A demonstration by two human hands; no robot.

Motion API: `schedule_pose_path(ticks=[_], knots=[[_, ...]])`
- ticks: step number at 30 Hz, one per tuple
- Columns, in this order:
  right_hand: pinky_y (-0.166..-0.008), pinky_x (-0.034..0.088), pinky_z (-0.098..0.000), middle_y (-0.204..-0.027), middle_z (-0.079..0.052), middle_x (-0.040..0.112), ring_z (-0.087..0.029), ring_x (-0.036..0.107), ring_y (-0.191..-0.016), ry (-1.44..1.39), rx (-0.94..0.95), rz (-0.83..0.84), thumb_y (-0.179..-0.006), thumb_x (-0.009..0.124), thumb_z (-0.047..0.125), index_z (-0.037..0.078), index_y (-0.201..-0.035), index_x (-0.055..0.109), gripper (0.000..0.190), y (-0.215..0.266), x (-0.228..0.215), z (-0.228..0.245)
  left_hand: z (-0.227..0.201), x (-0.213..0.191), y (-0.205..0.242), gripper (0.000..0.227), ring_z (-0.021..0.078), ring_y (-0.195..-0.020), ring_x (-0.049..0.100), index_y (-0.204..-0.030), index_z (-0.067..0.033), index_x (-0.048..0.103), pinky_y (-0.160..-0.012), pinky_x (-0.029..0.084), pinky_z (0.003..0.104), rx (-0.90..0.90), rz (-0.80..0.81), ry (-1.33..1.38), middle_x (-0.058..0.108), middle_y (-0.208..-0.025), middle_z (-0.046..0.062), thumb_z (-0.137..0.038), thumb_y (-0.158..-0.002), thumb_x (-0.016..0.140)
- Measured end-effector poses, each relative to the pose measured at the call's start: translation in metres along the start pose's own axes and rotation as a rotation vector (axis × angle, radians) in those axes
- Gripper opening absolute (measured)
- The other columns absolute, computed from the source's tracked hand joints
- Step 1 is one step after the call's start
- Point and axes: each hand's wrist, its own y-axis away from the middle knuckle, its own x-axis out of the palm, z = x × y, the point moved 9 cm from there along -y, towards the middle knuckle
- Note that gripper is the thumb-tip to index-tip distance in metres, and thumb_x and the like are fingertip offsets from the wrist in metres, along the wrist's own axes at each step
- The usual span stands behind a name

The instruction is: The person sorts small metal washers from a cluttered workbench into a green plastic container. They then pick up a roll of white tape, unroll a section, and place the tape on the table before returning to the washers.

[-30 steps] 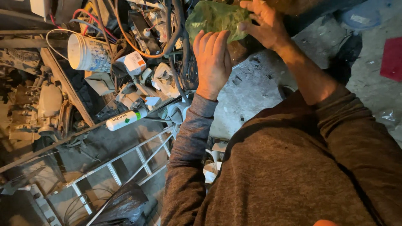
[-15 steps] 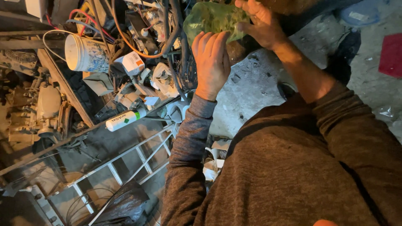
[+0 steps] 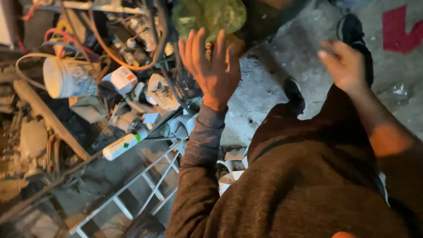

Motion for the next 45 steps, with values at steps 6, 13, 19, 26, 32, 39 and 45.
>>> schedule_pose_path(ticks=[6,13,19,26,32,39,45], knots=[[-0.088,0.046,-0.0298,-0.092,-0.007,0.063,-0.008,0.053,-0.092,-0.102,0.110,-0.318,-0.118,0.069,0.021,-0.003,-0.105,0.064,0.028,0.125,-0.071,-0.177,-0.063,0.095,0.099,0.038,0.0367,-0.129,0.058,-0.120,-0.0096,0.066,-0.111,0.048,0.050,-0.036,0.176,0.457,0.059,-0.135,0.017,-0.004,-0.083,0.073],[-0.077,0.053,-0.0502,-0.089,-0.021,0.070,-0.041,0.069,-0.088,0.516,0.273,-0.171,-0.100,0.076,0.034,0.002,-0.091,0.070,0.034,0.116,-0.051,-0.413,-0.135,0.369,0.385,0.029,0.0429,-0.101,0.063,-0.102,-0.0045,0.069,-0.086,0.053,0.050,-0.200,0.957,0.632,0.066,-0.109,0.023,-0.025,-0.082,0.074],[-0.080,0.053,-0.0520,-0.093,-0.016,0.071,-0.037,0.068,-0.088,0.802,0.045,-0.124,-0.096,0.070,0.027,0.004,-0.098,0.072,0.023,-0.025,0.012,-0.627,-0.172,0.451,0.412,0.024,0.0399,-0.101,0.065,-0.106,-0.0033,0.068,-0.088,0.054,0.047,-0.353,0.890,0.780,0.067,-0.105,0.019,-0.019,-0.088,0.073],[-0.119,0.040,-0.0524,-0.130,-0.015,0.067,-0.036,0.056,-0.126,0.672,-0.272,-0.171,-0.106,0.056,0.013,0.007,-0.120,0.067,0.019,-0.206,0.068,-0.667,-0.151,0.522,0.401,0.026,0.0355,-0.102,0.069,-0.116,-0.0040,0.067,-0.089,0.057,0.041,-0.544,0.697,0.843,0.069,-0.111,0.016,-0.015,-0.094,0.075],[-0.127,0.036,-0.0541,-0.127,-0.021,0.061,-0.039,0.055,-0.126,0.997,-0.104,-0.027,-0.115,0.059,0.018,0.005,-0.123,0.059,0.016,-0.252,0.088,-0.690,-0.126,0.532,0.381,0.032,0.0299,-0.091,0.071,-0.120,-0.0051,0.067,-0.079,0.058,0.037,-0.815,0.801,0.904,0.069,-0.107,0.012,-0.019,-0.093,0.075],[-0.101,0.047,-0.0528,-0.121,-0.024,0.064,-0.043,0.059,-0.110,0.727,-0.055,-0.139,-0.108,0.062,0.019,-0.001,-0.127,0.065,0.027,-0.202,0.086,-0.553,-0.124,0.540,0.426,0.037,0.0326,-0.100,0.068,-0.124,-0.0035,0.065,-0.087,0.057,0.041,-0.614,0.583,0.700,0.068,-0.112,0.016,-0.019,-0.093,0.076],[-0.101,0.051,-0.0430,-0.129,-0.020,0.069,-0.038,0.064,-0.126,0.283,-0.390,0.016,-0.099,0.071,0.021,0.006,-0.113,0.074,0.021,-0.083,0.094,-0.228,-0.095,0.389,0.344,0.047,0.0266,-0.090,0.065,-0.142,-0.0004,0.049,-0.082,0.053,0.037,-0.912,0.325,0.867,0.065,-0.119,0.017,-0.014,-0.099,0.062]])
